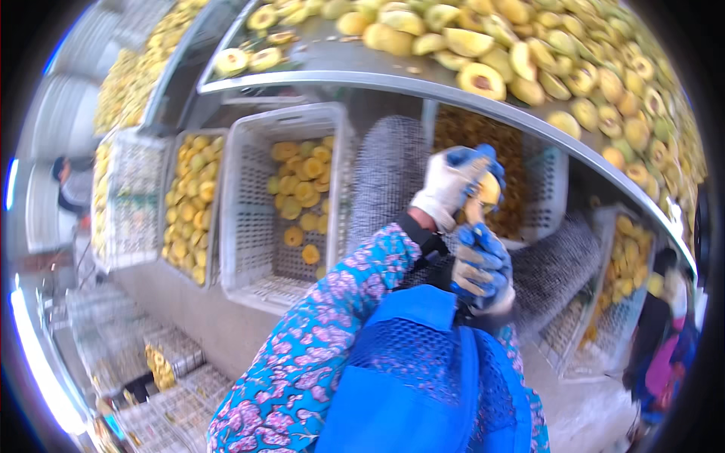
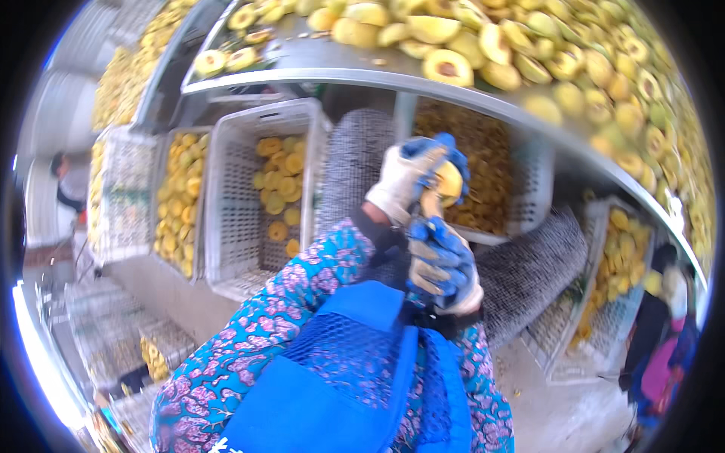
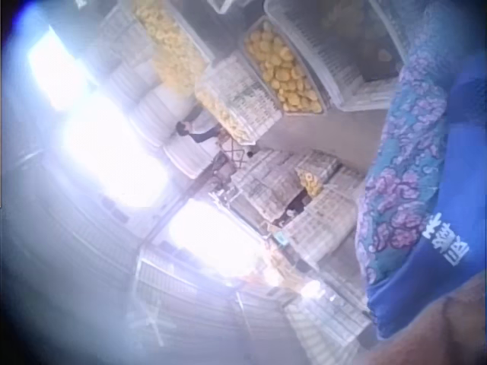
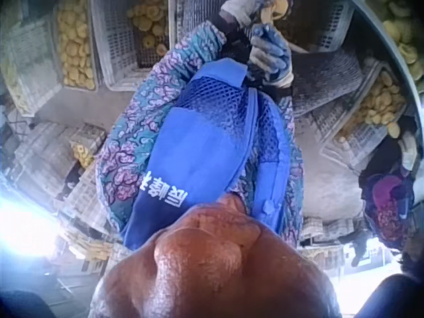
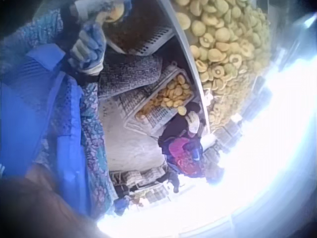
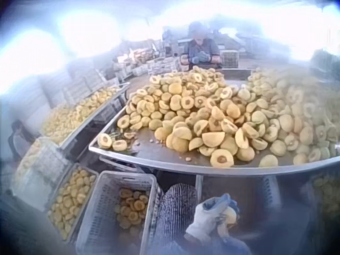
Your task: Removing pits from peach halves using a hand tool.
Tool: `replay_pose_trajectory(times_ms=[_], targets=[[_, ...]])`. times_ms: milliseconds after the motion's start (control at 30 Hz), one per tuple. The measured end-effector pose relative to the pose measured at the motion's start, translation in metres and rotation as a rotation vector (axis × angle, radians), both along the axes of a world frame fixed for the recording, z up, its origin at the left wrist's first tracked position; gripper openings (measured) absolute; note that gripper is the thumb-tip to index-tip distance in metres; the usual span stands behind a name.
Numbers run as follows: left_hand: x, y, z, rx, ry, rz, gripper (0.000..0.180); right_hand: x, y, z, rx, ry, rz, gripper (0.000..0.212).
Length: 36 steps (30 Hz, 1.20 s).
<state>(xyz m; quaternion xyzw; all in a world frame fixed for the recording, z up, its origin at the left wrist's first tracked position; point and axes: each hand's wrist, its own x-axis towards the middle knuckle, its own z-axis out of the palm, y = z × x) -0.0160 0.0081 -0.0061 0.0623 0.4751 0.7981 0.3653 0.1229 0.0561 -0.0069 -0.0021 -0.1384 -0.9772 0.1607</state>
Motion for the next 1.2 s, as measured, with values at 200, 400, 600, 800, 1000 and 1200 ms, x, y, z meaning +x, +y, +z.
replay_pose_trajectory(times_ms=[200, 400, 600, 800, 1000, 1200], targets=[[-0.042, -0.022, 0.007, 0.255, -0.345, 0.136, 0.047, -0.002, 0.015, 0.02, 0.327, -0.088, -0.189, 0.028], [-0.096, -0.115, 0.038, -0.09, 0.396, 0.45, 0.028, -0.002, 0.048, -0.024, 2.533, -0.626, 0.166, 0.031], [-0.113, -0.065, 0.082, -0.643, 0.97, 0.407, 0.035, -0.003, 0.048, -0.012, 2.396, -0.534, 0.106, 0.04], [-0.153, 0.059, 0.088, -1.26, 1.589, 0.056, 0.059, 0.002, 0.041, -0.005, 2.266, -0.525, -0.049, 0.038], [-0.163, 0.061, 0.077, -1.016, 1.577, 0.014, 0.049, 0.004, 0.048, -0.037, 2.028, -0.565, -0.206, 0.034], [-0.083, 0.011, 0.088, -0.391, 1.717, 0.038, 0.053, -0.023, 0.063, 0.057, 1.171, -0.629, -0.45, 0.032]])
